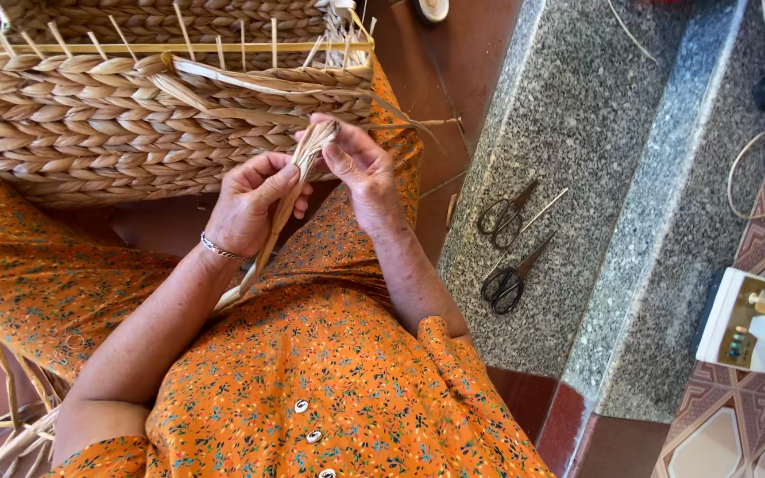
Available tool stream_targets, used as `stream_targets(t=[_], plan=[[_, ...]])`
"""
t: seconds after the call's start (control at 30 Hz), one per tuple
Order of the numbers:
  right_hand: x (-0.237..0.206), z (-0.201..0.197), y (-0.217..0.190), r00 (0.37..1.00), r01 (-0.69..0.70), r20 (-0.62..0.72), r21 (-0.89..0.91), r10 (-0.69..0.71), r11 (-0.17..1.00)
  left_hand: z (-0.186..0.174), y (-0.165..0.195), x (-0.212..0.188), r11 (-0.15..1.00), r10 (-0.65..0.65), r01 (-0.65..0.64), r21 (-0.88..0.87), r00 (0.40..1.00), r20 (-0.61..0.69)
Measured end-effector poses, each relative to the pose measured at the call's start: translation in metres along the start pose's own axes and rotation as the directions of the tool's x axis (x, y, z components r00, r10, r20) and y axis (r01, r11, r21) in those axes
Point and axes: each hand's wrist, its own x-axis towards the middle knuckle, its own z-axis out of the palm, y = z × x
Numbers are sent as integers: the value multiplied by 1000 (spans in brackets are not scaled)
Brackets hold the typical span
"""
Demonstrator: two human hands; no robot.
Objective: The person sits on the floor with a water hyacinth basket on their lap and weaves flat strands over and under the upright stakes along the basket rim, tucking and tightening each strand by hand. They pick up new strands from a pile beside them and use scissors to trim the woven edge.
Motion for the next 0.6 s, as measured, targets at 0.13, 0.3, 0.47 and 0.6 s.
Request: stream_targets(t=[0.13,0.3,0.47,0.6], plan=[[0,-2,11,999,-46,20,-8,46,999,1,-3,-4,986,8,-5,165,1000,-20],[6,-1,26,998,11,-56,-26,-13,1000,3,-4,-3,961,25,-21,276,1000,-12],[12,5,18,1000,-24,5,72,24,997,2,1,7,952,118,-105,287,993,-28],[13,10,18,1000,-5,0,-119,5,993,3,4,16,944,148,-131,302,988,-36]])
